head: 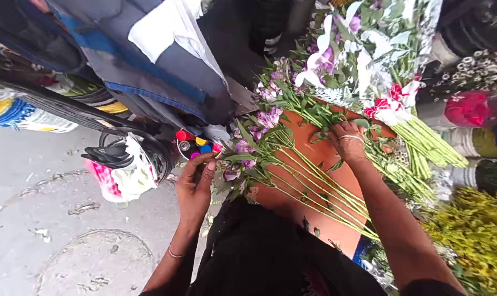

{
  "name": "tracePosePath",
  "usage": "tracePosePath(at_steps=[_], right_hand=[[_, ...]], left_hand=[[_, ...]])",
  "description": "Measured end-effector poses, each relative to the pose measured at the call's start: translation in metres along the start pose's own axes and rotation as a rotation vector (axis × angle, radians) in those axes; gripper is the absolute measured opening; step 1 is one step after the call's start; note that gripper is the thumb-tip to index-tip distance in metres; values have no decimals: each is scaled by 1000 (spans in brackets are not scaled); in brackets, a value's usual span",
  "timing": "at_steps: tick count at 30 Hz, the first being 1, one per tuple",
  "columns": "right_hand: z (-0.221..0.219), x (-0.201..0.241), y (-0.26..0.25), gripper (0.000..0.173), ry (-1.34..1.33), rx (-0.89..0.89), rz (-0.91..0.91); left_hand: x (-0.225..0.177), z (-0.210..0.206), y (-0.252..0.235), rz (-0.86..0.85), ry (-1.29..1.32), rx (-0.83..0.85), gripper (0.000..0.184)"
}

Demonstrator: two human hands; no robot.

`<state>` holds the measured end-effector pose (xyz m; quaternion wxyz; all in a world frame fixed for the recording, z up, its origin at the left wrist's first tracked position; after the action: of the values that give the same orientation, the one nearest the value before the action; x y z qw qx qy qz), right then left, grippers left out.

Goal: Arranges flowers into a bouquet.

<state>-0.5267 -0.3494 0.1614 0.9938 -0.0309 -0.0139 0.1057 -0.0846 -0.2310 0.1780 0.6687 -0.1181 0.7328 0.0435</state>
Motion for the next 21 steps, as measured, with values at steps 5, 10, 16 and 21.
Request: tracePosePath(at_steps=[5,10,16,21], right_hand=[[26,-4,-4,32,-11,-31,-66],[8,-15,-4,48,-68,347,-117],[20,-25,-28,39,-255,50,-194],[7,-7,-50,48,-202,242,-179]], left_hand=[[-19,4,12,-22,-49,17,21],[-25,-4,25,-9,-114,93,22],[-24,-10,46,-19,-152,169,22],[-28,-15,59,-26,-152,165,22]])
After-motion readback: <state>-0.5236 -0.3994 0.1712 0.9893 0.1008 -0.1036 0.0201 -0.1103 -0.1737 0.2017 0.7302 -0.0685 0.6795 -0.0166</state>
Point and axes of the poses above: each hand's wrist, its own y-axis away from the middle knuckle, its own z-axis out of the back of the hand, x = y × z, the point moved 2 cm from there along -y, towards the middle knuckle, and after that the axes turned 7 degrees about y, right-handed, at the moved point
